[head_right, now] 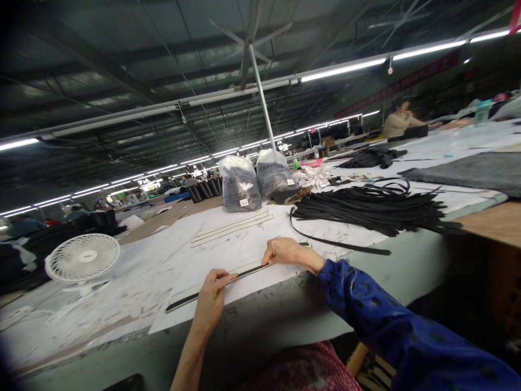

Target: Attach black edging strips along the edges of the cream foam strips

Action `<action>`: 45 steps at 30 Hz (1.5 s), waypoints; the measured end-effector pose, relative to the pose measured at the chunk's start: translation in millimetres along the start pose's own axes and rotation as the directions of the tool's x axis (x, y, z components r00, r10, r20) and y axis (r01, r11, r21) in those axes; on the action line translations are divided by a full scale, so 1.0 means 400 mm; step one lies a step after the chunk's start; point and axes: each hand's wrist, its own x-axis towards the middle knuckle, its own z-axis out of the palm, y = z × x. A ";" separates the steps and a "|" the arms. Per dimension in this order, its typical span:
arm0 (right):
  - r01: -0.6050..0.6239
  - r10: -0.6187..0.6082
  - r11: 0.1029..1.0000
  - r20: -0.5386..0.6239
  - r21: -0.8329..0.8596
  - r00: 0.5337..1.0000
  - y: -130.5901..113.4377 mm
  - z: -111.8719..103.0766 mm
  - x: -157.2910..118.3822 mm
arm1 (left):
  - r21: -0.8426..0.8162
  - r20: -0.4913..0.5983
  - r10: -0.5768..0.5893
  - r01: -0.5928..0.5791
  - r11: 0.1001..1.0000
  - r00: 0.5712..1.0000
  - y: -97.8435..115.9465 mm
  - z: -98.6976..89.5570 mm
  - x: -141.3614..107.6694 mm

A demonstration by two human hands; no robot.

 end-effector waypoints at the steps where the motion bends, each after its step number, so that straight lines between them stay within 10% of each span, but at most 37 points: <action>1: -0.006 0.006 1.000 0.002 -0.006 1.000 -0.001 0.000 0.000 | -0.051 -0.070 -0.004 0.000 0.999 0.998 0.002 -0.007 -0.003; 6: -0.003 0.003 1.000 0.007 0.001 1.000 0.003 0.001 0.002 | -0.094 -0.340 0.013 -0.048 0.994 0.940 0.046 -0.021 0.003; 15: 0.032 -0.032 0.999 -0.004 0.018 0.999 0.014 0.005 0.005 | -0.117 0.148 0.110 -0.093 0.989 0.983 0.132 0.115 0.084; 29: -0.233 0.265 0.829 0.009 0.509 0.964 0.177 -0.095 -0.125 | 0.220 0.335 0.058 -0.138 0.966 0.941 0.162 0.111 0.092; 45: -0.494 0.518 0.787 0.038 0.370 0.855 0.167 -0.091 -0.128 | 0.429 0.415 -0.041 -0.156 0.890 0.909 0.185 0.116 0.099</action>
